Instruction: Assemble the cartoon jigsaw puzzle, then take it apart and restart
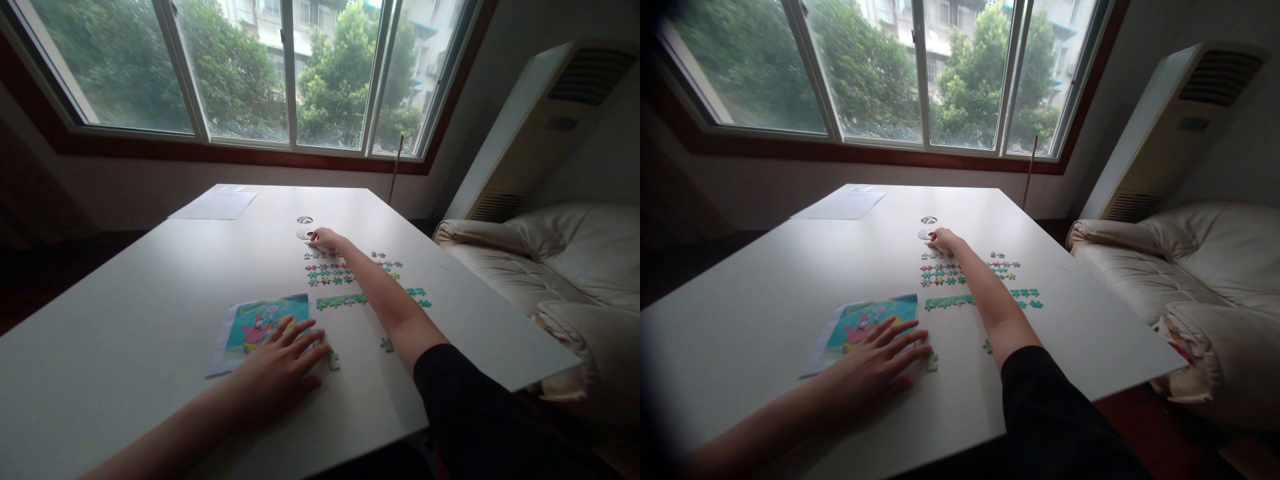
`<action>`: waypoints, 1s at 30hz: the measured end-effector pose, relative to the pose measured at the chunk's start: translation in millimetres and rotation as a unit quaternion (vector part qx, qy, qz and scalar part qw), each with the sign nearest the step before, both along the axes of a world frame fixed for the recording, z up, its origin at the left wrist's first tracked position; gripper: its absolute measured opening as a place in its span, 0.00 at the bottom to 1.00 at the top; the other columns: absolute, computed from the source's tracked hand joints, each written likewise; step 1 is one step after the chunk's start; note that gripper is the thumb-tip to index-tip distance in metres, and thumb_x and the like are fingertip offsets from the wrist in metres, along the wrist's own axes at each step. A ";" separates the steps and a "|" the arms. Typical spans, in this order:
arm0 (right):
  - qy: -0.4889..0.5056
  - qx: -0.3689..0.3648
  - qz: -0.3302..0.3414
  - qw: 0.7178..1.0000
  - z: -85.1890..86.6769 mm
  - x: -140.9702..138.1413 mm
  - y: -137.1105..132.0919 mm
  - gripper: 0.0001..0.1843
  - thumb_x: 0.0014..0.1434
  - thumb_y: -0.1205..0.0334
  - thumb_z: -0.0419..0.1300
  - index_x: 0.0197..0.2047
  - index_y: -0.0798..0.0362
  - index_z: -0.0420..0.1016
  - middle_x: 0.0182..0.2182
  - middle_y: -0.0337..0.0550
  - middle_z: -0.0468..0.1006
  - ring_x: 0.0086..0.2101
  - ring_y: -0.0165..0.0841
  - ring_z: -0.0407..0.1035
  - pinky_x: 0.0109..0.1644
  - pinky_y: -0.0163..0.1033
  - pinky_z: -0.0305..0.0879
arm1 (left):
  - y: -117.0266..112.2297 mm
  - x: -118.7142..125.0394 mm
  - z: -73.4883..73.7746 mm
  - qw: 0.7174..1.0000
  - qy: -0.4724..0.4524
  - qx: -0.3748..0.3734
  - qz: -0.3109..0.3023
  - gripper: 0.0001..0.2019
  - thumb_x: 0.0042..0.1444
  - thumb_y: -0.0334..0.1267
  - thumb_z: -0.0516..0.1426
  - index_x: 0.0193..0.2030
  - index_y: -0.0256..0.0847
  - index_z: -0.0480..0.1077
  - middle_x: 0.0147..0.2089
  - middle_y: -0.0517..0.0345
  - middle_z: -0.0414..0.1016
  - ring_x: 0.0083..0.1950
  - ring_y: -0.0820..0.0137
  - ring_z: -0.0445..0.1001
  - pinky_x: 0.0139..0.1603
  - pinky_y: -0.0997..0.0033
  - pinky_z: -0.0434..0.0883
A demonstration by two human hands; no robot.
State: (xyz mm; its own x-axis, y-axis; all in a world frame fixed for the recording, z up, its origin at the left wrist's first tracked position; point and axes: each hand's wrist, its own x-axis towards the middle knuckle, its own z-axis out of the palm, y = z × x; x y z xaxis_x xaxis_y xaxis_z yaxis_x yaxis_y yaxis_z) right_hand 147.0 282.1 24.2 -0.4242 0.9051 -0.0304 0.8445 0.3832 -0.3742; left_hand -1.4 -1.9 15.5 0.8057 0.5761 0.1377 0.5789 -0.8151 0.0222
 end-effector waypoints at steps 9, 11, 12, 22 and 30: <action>0.056 -0.016 0.048 0.997 9.1 12.9 -19.3 0.09 0.48 0.62 0.61 0.33 0.58 0.72 0.29 0.42 0.75 0.27 0.27 0.65 0.30 0.30 0.59 | -0.6 1.6 -6.1 1.000 -0.016 -0.003 0.007 0.18 0.58 0.39 0.52 0.56 0.45 0.59 0.58 0.54 0.62 0.60 0.54 0.55 0.57 0.46 0.53; 0.078 -0.016 0.075 0.994 16.8 25.8 -34.0 0.11 0.48 0.62 0.61 0.35 0.58 0.71 0.30 0.41 0.74 0.28 0.26 0.65 0.30 0.30 0.59 | -1.1 2.0 -5.5 1.000 -0.020 -0.007 0.011 0.19 0.57 0.38 0.52 0.56 0.45 0.59 0.59 0.54 0.61 0.60 0.54 0.55 0.57 0.46 0.53; 0.087 -0.023 0.091 0.992 21.5 35.6 -43.1 0.11 0.49 0.61 0.60 0.36 0.58 0.71 0.30 0.41 0.73 0.28 0.25 0.65 0.30 0.30 0.59 | -1.3 2.1 -4.8 1.000 -0.021 -0.010 0.013 0.19 0.57 0.37 0.52 0.56 0.46 0.59 0.59 0.54 0.61 0.60 0.54 0.55 0.57 0.45 0.53; 0.103 -0.172 0.131 0.971 47.9 189.2 -177.6 0.17 0.49 0.50 0.59 0.33 0.57 0.70 0.24 0.39 0.69 0.25 0.25 0.61 0.27 0.31 0.56 | 0.0 1.0 -4.2 0.999 -0.040 -0.014 0.004 0.17 0.58 0.38 0.50 0.55 0.45 0.60 0.57 0.54 0.62 0.60 0.57 0.55 0.59 0.51 0.51; 0.070 -0.095 -0.001 0.993 10.3 220.7 -226.6 0.14 0.51 0.51 0.56 0.33 0.54 0.73 0.24 0.39 0.68 0.25 0.28 0.59 0.28 0.33 0.55 | 0.8 3.0 -2.2 0.999 -0.035 -0.024 0.005 0.16 0.58 0.37 0.49 0.54 0.46 0.60 0.57 0.55 0.62 0.60 0.57 0.55 0.58 0.51 0.52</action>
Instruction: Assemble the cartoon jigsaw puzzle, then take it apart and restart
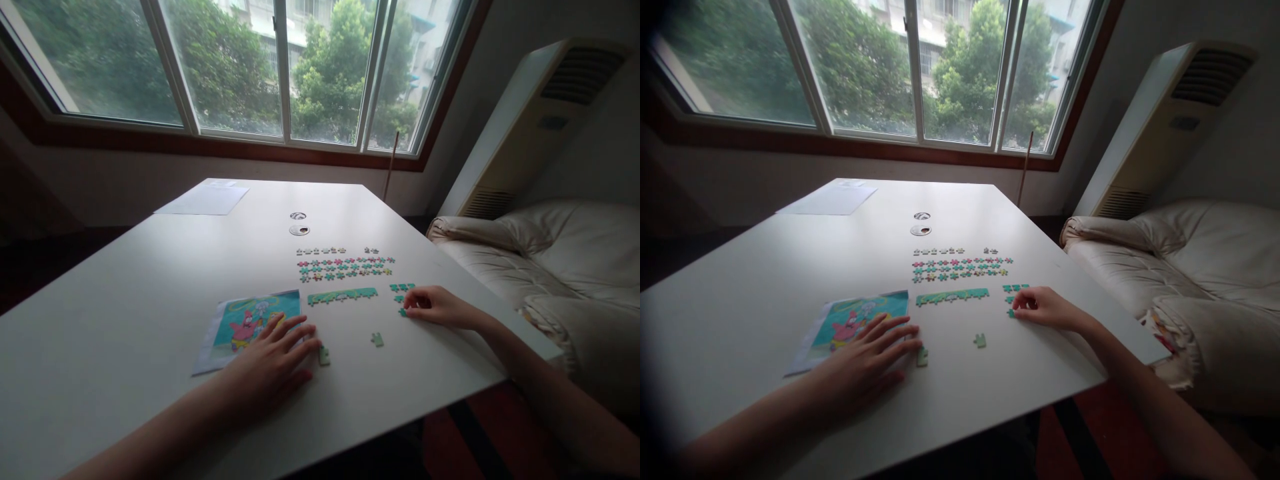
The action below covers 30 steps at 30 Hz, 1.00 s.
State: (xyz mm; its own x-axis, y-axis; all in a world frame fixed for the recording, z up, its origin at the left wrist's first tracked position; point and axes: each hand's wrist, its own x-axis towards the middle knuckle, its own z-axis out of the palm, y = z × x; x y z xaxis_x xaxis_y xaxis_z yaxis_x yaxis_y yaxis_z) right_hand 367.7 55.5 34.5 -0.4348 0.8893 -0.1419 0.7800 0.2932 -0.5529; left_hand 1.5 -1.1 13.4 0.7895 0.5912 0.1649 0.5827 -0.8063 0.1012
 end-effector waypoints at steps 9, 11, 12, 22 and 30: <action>0.055 0.172 0.011 0.983 -16.2 -17.6 -20.6 0.11 0.55 0.54 0.54 0.34 0.52 0.72 0.24 0.40 0.68 0.23 0.27 0.58 0.28 0.33 0.57 | 0.2 -1.1 -2.3 1.000 -0.006 0.004 0.000 0.16 0.58 0.37 0.49 0.54 0.46 0.60 0.57 0.55 0.63 0.60 0.58 0.55 0.59 0.51 0.50; 0.065 0.184 0.056 0.979 -18.8 -26.9 -26.2 0.11 0.56 0.55 0.54 0.36 0.52 0.71 0.26 0.41 0.69 0.24 0.27 0.59 0.28 0.32 0.58 | 0.1 -1.2 -2.4 1.000 -0.006 0.009 -0.001 0.17 0.59 0.37 0.49 0.55 0.47 0.59 0.57 0.55 0.63 0.60 0.58 0.54 0.59 0.51 0.50; 0.069 0.185 0.074 0.978 -19.7 -31.9 -28.9 0.11 0.56 0.56 0.54 0.37 0.52 0.71 0.27 0.41 0.69 0.25 0.27 0.60 0.28 0.32 0.58 | -0.2 -1.0 -2.3 1.000 -0.005 0.012 -0.002 0.17 0.59 0.37 0.49 0.55 0.47 0.59 0.57 0.54 0.62 0.60 0.58 0.54 0.59 0.50 0.50; 0.057 0.150 0.115 0.980 -18.6 -56.4 -36.4 0.11 0.54 0.55 0.56 0.39 0.50 0.72 0.31 0.42 0.70 0.26 0.27 0.62 0.31 0.32 0.60 | -1.9 1.7 3.4 1.000 -0.006 0.019 -0.011 0.16 0.58 0.35 0.50 0.53 0.48 0.62 0.56 0.54 0.63 0.59 0.58 0.56 0.58 0.49 0.52; -0.005 0.008 0.067 0.998 28.8 4.8 23.2 0.17 0.52 0.49 0.56 0.35 0.54 0.73 0.26 0.40 0.71 0.26 0.27 0.61 0.30 0.32 0.58 | -4.6 8.6 5.1 0.999 -0.016 0.033 -0.014 0.16 0.59 0.36 0.49 0.54 0.45 0.61 0.58 0.52 0.62 0.59 0.58 0.57 0.58 0.50 0.55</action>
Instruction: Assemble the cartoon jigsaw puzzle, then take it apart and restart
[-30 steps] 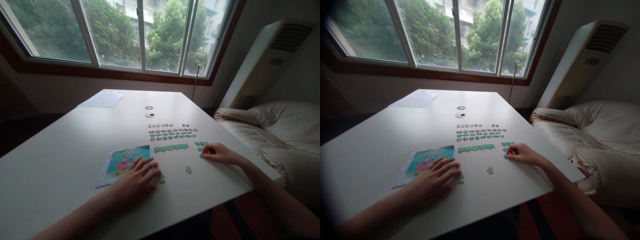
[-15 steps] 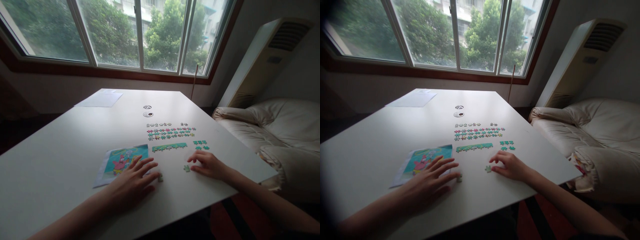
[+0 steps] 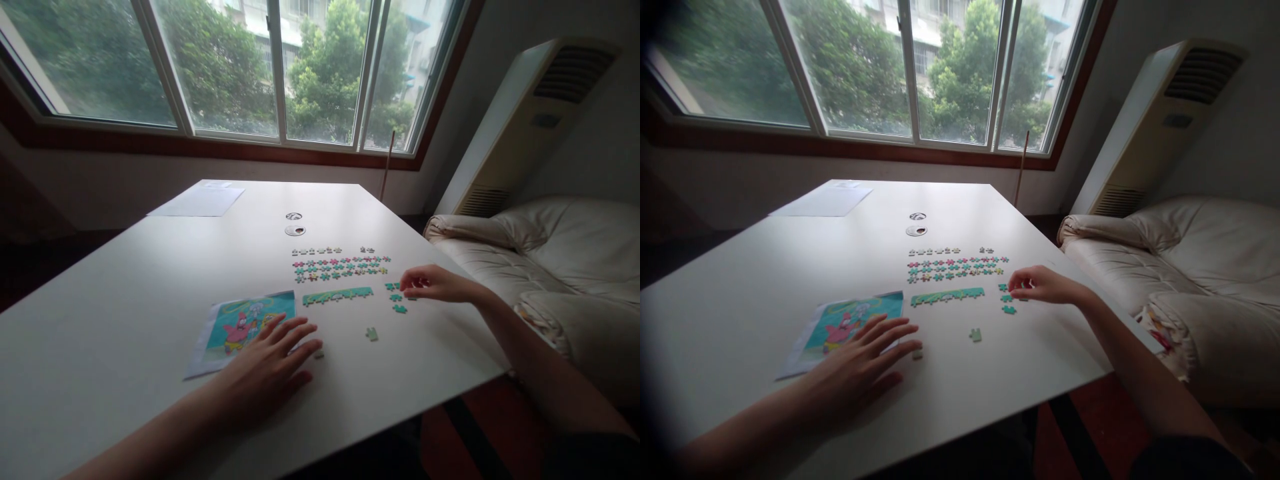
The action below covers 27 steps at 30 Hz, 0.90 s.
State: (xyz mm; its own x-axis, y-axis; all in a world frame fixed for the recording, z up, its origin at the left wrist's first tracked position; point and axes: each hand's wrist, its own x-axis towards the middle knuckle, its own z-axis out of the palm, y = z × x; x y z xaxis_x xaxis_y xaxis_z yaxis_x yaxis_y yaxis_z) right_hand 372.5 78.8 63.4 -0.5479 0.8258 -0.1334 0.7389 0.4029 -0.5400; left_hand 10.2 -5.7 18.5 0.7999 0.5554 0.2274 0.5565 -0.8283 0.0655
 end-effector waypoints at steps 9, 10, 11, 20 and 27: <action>-0.081 -0.097 -0.004 0.992 -9.0 27.8 27.0 0.20 0.43 0.50 0.62 0.36 0.56 0.73 0.25 0.39 0.70 0.27 0.29 0.63 0.30 0.33 0.58 | -25.9 47.0 9.3 0.991 -0.015 -0.101 -0.089 0.17 0.58 0.34 0.50 0.55 0.37 0.60 0.58 0.48 0.62 0.59 0.61 0.60 0.58 0.63 0.61; -0.078 -0.095 -0.012 0.992 -10.8 26.8 25.3 0.20 0.42 0.50 0.63 0.35 0.56 0.73 0.25 0.39 0.70 0.27 0.29 0.63 0.31 0.33 0.58 | -24.3 51.6 8.2 0.990 -0.020 -0.103 -0.093 0.17 0.59 0.34 0.49 0.55 0.37 0.60 0.58 0.48 0.62 0.59 0.62 0.59 0.58 0.63 0.61; -0.075 -0.095 -0.020 0.992 -12.0 26.0 23.9 0.20 0.42 0.50 0.63 0.35 0.55 0.73 0.25 0.39 0.70 0.27 0.29 0.63 0.31 0.33 0.59 | -22.5 56.4 6.7 0.990 -0.026 -0.101 -0.095 0.17 0.59 0.34 0.49 0.55 0.36 0.60 0.58 0.47 0.62 0.59 0.62 0.59 0.58 0.64 0.60; -0.059 -0.121 -0.022 0.991 -13.6 26.1 22.6 0.17 0.42 0.52 0.62 0.29 0.56 0.68 0.24 0.38 0.68 0.26 0.28 0.61 0.31 0.33 0.57 | -21.9 87.4 -4.6 0.993 -0.039 -0.097 -0.050 0.24 0.57 0.37 0.49 0.60 0.32 0.53 0.62 0.43 0.55 0.61 0.57 0.55 0.59 0.58 0.58; -0.048 -0.115 0.000 0.992 -12.3 27.9 18.0 0.13 0.46 0.54 0.60 0.28 0.55 0.65 0.24 0.36 0.66 0.26 0.27 0.59 0.30 0.32 0.55 | -21.1 87.3 -6.6 0.991 -0.045 -0.117 -0.048 0.24 0.59 0.39 0.47 0.61 0.34 0.51 0.64 0.45 0.51 0.63 0.58 0.51 0.61 0.58 0.54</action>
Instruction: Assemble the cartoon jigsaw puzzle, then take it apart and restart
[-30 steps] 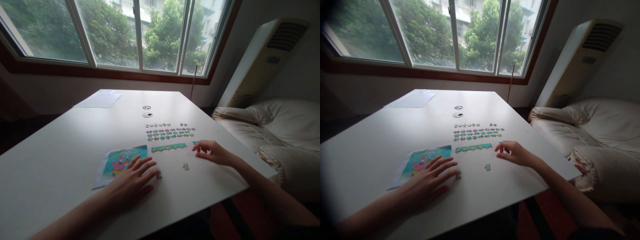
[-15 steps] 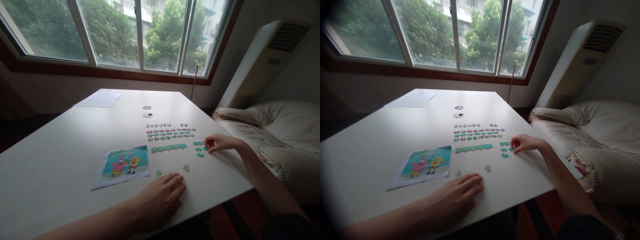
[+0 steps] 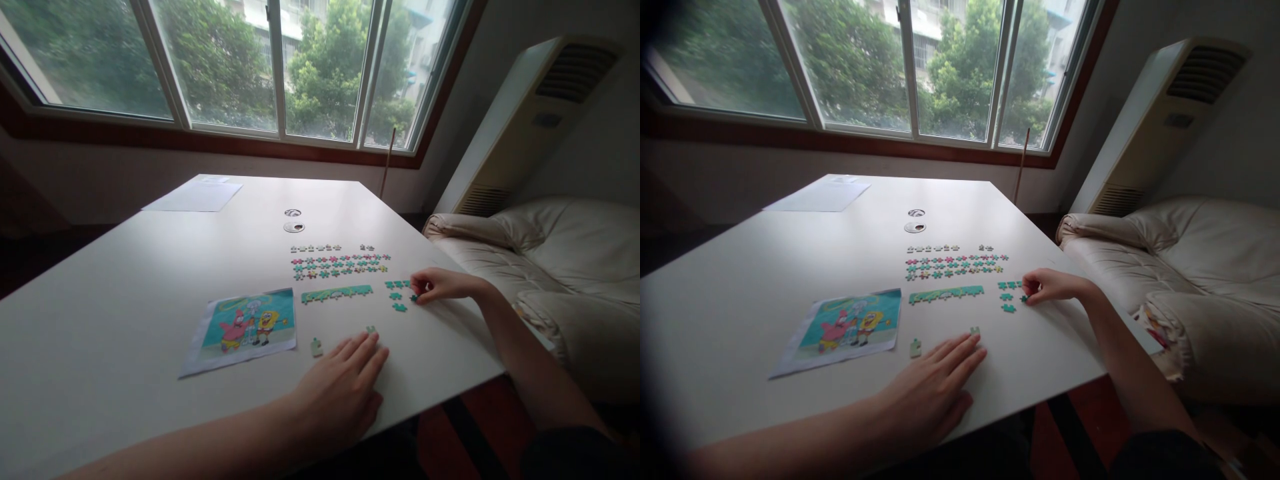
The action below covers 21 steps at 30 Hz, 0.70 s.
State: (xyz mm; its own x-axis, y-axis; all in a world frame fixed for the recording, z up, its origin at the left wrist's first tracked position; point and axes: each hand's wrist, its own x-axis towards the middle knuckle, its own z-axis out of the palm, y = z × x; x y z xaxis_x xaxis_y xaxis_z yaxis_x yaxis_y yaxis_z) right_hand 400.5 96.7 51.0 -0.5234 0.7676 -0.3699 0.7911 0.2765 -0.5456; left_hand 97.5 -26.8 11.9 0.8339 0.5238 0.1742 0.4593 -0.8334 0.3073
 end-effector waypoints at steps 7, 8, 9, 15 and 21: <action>0.012 0.010 0.025 1.000 22.7 -5.3 3.2 0.16 0.48 0.52 0.59 0.34 0.56 0.70 0.28 0.40 0.69 0.28 0.28 0.60 0.32 0.33 0.58 | -0.9 -0.2 -1.4 1.000 0.008 -0.009 -0.002 0.23 0.59 0.41 0.47 0.60 0.35 0.53 0.64 0.44 0.50 0.64 0.57 0.49 0.62 0.58 0.52; 0.008 0.012 0.044 0.999 28.3 -10.4 4.3 0.16 0.49 0.51 0.58 0.34 0.57 0.70 0.28 0.41 0.70 0.28 0.28 0.61 0.32 0.33 0.58 | -0.9 -0.2 -1.3 1.000 0.010 -0.009 -0.001 0.23 0.59 0.41 0.47 0.60 0.35 0.53 0.64 0.44 0.50 0.64 0.57 0.49 0.62 0.57 0.52; 0.006 0.013 0.065 0.998 33.5 -16.8 5.5 0.17 0.50 0.51 0.58 0.34 0.57 0.71 0.29 0.41 0.70 0.29 0.28 0.61 0.33 0.33 0.58 | -0.9 -0.2 -1.2 1.000 0.012 -0.010 0.001 0.23 0.59 0.41 0.47 0.60 0.35 0.53 0.65 0.45 0.50 0.64 0.57 0.49 0.62 0.58 0.52; 0.040 -0.003 0.153 0.987 40.5 -66.2 11.7 0.18 0.53 0.52 0.57 0.39 0.59 0.72 0.29 0.43 0.73 0.29 0.28 0.64 0.32 0.32 0.60 | -1.3 -0.4 1.8 1.000 0.018 -0.010 0.004 0.21 0.59 0.41 0.47 0.58 0.37 0.55 0.64 0.46 0.51 0.64 0.58 0.49 0.62 0.59 0.51; 0.079 0.010 0.207 0.975 20.5 -89.4 0.1 0.16 0.57 0.56 0.54 0.45 0.57 0.71 0.28 0.41 0.72 0.27 0.25 0.63 0.30 0.30 0.59 | -2.0 0.7 4.9 1.000 0.020 -0.006 0.006 0.21 0.59 0.41 0.47 0.58 0.37 0.55 0.63 0.46 0.52 0.63 0.58 0.51 0.61 0.59 0.53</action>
